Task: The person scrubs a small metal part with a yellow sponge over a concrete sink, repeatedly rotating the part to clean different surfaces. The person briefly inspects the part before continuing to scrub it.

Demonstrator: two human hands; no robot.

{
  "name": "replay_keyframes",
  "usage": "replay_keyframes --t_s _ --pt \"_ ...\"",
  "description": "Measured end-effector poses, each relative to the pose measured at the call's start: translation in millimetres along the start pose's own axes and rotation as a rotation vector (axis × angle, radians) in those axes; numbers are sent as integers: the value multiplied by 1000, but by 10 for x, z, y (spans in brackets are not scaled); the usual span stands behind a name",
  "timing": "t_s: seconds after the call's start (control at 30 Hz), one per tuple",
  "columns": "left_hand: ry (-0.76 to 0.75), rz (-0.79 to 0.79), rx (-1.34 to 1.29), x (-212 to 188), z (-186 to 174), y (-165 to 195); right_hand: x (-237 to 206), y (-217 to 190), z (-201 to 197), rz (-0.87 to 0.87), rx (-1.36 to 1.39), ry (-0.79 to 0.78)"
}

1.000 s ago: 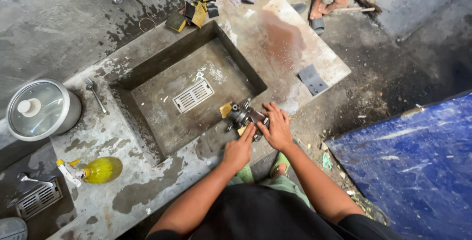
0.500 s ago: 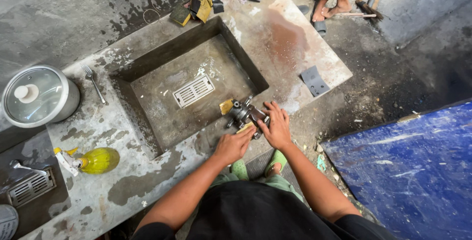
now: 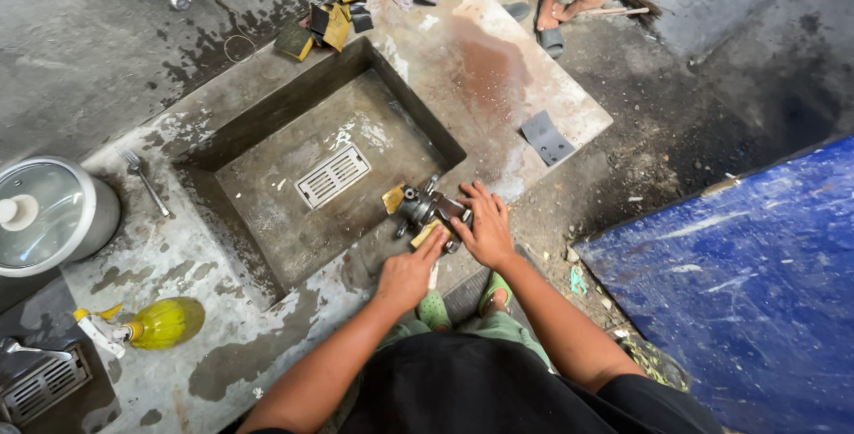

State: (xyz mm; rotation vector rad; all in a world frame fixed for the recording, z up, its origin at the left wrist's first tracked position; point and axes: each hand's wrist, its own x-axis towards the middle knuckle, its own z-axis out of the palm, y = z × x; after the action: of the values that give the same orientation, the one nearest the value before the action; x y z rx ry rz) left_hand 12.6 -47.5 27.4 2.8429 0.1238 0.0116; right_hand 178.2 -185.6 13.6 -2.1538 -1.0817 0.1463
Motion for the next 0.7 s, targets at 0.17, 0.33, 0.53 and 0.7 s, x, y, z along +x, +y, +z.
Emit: replay_keyframes --t_s 0.17,0.33,0.53,0.7 --pt "34 -41 -17 -3 -28 20 -9 -3 0 21 -6 -15" --pt "6 -25 -110 -33 -92 -40 -8 -3 1 16 1 -16" --pt "44 -36 -142 28 -81 -21 7 -4 -7 18 3 -18" --pt "-25 -26 -102 -16 -106 -22 -7 9 8 16 -12 -29"
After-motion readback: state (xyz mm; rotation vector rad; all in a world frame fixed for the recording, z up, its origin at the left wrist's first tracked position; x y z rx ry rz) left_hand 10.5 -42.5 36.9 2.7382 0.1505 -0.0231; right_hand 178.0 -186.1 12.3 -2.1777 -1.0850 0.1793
